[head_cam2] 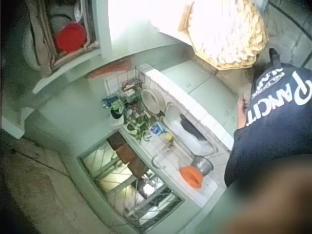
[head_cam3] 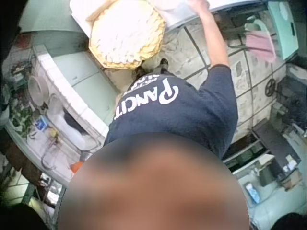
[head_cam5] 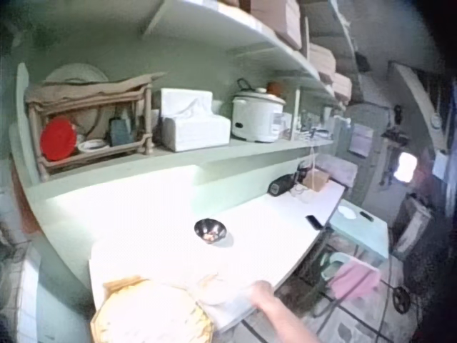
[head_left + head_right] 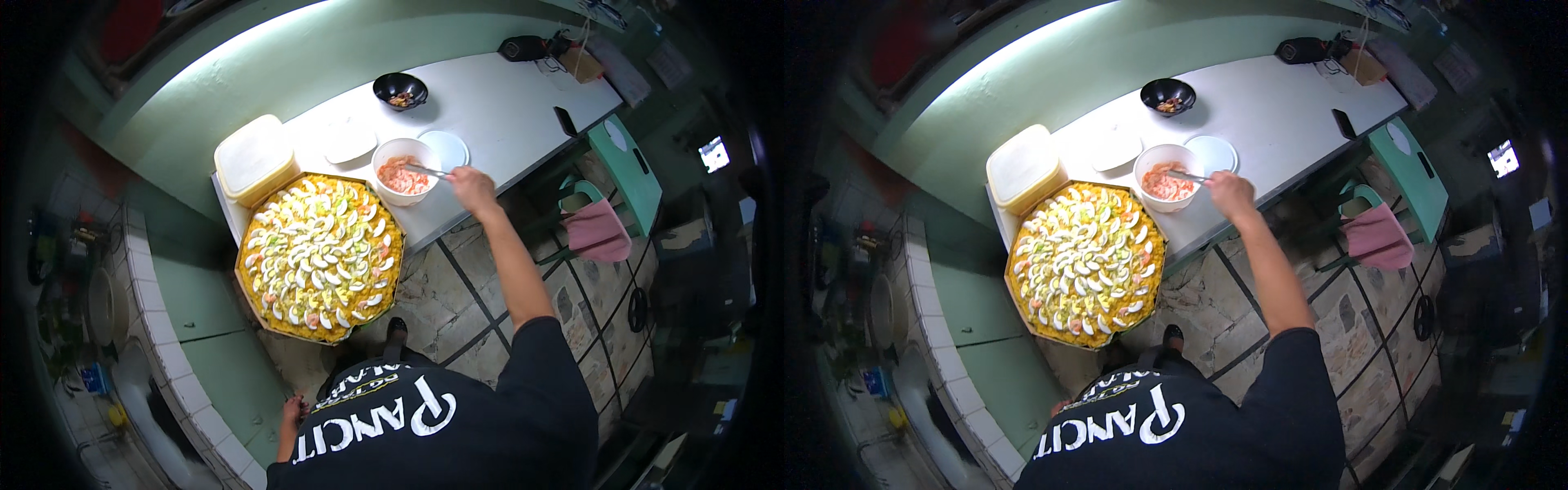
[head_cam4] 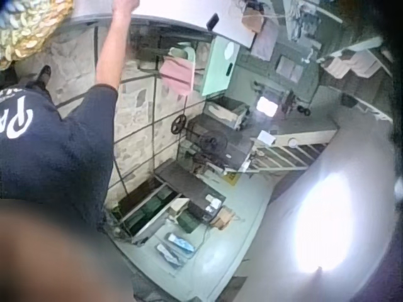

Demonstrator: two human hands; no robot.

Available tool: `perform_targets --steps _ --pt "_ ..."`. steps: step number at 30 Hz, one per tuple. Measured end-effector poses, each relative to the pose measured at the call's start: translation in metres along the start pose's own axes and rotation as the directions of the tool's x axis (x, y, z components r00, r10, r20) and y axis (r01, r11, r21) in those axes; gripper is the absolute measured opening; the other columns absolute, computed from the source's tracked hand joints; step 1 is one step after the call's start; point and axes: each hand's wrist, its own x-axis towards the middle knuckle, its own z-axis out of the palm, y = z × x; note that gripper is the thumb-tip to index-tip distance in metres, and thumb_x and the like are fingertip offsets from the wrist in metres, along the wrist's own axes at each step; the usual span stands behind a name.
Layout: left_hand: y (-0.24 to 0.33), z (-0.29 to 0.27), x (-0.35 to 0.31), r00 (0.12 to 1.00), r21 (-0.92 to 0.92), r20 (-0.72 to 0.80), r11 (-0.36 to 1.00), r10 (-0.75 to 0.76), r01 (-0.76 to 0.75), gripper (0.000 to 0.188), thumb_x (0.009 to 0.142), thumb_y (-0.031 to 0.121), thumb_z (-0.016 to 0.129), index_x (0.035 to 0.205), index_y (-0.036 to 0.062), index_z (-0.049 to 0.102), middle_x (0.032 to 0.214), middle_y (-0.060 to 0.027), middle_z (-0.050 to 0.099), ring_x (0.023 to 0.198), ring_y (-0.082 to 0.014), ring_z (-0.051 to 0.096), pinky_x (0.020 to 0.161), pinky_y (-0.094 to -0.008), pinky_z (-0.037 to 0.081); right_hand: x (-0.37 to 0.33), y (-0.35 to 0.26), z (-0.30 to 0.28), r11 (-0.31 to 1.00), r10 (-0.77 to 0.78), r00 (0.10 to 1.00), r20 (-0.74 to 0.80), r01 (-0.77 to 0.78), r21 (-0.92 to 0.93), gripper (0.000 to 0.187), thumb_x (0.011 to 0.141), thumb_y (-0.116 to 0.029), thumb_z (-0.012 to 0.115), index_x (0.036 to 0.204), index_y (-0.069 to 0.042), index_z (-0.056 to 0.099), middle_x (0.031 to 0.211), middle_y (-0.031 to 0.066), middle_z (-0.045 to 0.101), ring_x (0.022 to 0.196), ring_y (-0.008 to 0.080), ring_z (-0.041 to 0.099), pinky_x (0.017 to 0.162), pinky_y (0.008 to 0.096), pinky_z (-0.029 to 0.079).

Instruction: The person uses tongs to place pink shrimp pieces onto a large yellow tray filled with pre-rolled sushi. They then open a container of cooked meat and continue placing pieces onto the tray using the tongs.

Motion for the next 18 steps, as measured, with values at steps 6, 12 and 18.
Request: perform_targets --steps 6,12,18 --pt "-0.008 0.0 0.0 0.983 0.272 0.004 0.946 0.181 -0.175 0.027 0.092 0.027 0.053 0.096 0.0025 0.065 0.084 -0.0083 0.068 0.072 -0.0169 0.062 0.061 -0.0321 0.047 0.038 -0.047 0.013 0.993 0.029 0.985 0.171 -0.009 -0.117 0.029 0.087 -0.028 0.054 0.091 -0.003 0.069 0.09 0.02 0.067 0.088 0.0351 0.065 0.078 0.044 0.052" --pt "-0.02 0.01 -0.014 0.956 0.029 -0.075 0.959 0.283 -0.281 0.034 0.092 0.03 0.048 0.1 0.0021 0.066 0.086 -0.0083 0.069 0.075 -0.0177 0.063 0.071 -0.0333 0.047 0.056 -0.073 -0.008 0.988 0.116 0.956 0.271 -0.084 -0.126 0.025 0.081 -0.019 0.055 0.092 -0.002 0.07 0.093 0.022 0.067 0.091 0.0366 0.066 0.08 0.0435 0.052" --pt "-0.019 0.006 -0.009 0.914 0.335 0.013 0.859 0.405 -0.386 0.035 0.093 0.031 0.045 0.109 0.0066 0.064 0.086 -0.0058 0.069 0.072 -0.0168 0.061 0.065 -0.0317 0.046 0.063 -0.08 0.009 0.985 0.045 0.962 0.268 0.001 -0.171 0.021 0.08 -0.016 0.055 0.09 -0.004 0.07 0.091 0.0186 0.068 0.089 0.0313 0.067 0.076 0.0407 0.054"
